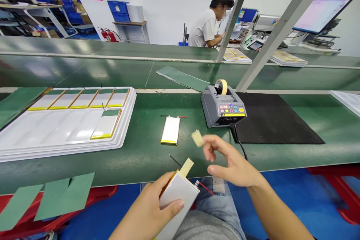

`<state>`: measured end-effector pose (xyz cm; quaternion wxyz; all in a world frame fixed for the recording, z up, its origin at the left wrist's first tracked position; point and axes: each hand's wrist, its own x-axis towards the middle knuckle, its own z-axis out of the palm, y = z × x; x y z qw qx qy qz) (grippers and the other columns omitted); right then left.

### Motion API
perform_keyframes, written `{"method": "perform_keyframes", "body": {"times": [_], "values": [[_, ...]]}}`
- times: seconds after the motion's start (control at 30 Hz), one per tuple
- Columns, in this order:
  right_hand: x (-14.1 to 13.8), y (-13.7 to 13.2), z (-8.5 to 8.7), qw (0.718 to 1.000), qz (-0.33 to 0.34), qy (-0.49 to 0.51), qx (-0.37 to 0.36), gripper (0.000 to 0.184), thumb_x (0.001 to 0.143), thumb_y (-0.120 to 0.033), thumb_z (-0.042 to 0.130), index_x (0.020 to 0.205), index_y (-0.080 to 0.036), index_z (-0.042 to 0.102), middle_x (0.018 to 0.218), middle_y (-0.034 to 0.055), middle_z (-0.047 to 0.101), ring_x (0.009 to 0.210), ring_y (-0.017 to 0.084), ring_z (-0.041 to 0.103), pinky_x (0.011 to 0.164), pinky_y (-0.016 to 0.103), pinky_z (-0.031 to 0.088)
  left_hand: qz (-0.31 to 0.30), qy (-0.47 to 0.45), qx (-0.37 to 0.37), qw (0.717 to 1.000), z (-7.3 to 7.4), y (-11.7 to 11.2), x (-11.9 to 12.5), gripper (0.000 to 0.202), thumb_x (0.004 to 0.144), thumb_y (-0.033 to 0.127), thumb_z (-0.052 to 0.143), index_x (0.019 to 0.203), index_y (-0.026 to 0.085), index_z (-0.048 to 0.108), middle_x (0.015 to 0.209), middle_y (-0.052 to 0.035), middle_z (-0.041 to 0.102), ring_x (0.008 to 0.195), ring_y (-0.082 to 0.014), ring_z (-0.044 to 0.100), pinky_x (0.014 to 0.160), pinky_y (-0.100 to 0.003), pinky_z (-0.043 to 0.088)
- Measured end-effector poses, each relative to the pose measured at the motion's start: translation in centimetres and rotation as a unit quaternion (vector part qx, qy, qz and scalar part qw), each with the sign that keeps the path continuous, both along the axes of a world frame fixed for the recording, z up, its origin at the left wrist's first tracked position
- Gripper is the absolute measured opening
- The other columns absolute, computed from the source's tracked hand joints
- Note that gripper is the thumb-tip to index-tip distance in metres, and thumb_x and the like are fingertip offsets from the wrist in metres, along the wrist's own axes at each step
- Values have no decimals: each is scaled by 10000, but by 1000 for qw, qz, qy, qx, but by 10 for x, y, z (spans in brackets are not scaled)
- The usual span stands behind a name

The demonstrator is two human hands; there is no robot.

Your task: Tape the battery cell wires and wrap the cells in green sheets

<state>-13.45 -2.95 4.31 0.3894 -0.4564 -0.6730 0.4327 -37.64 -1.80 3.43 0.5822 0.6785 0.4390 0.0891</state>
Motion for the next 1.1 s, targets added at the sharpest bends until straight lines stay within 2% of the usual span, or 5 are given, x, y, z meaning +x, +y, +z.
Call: {"method": "perform_keyframes", "body": {"times": [0.13, 0.53, 0.77, 0.9, 1.1], "values": [[1, 2, 7, 988, 116, -103, -5, 203, 781, -286, 599, 672, -189, 457, 625, -54, 358, 577, 102, 342, 541, 239, 282, -8, -11, -13, 1000, 1, 2, -3, 439, 782, 203, 586, 1216, 216, 522, 897, 29, 663, 864, -176, 597, 745, -228, 451], [-13, 3, -1, 956, 160, -246, 14, 277, 675, -218, 667, 684, -199, 391, 611, -81, 382, 569, 83, 358, 531, 216, 243, -33, 9, -1, 999, 1, -1, -5, 431, 774, 217, 601, 1201, 247, 548, 963, 32, 667, 860, -165, 591, 762, -231, 445], [-20, -1, -3, 946, 94, -311, 6, 248, 656, -284, 663, 704, -201, 434, 619, -80, 454, 582, 95, 406, 561, 236, 266, 3, -7, -6, 1000, -2, -2, -4, 403, 771, 233, 598, 1171, 209, 555, 903, 2, 677, 850, -196, 609, 736, -241, 471], [-22, -6, -6, 958, 11, -286, 1, 518, 694, -330, 691, 1150, -257, 456, 875, -12, 567, 768, 175, 533, 710, 312, 374, 31, -9, 2, 999, -5, -4, -5, 413, 785, 274, 583, 1190, 203, 543, 1015, -28, 676, 878, -214, 621, 754, -259, 485], [-35, -17, -14, 950, -118, -154, 242, 188, 829, -195, 629, 1008, -221, 576, 907, 40, 593, 806, 178, 527, 709, 323, 430, 90, 92, 130, 983, -11, -10, -2, 367, 809, 361, 555, 1167, 283, 527, 925, 27, 712, 734, -202, 645, 654, -237, 459]]}}
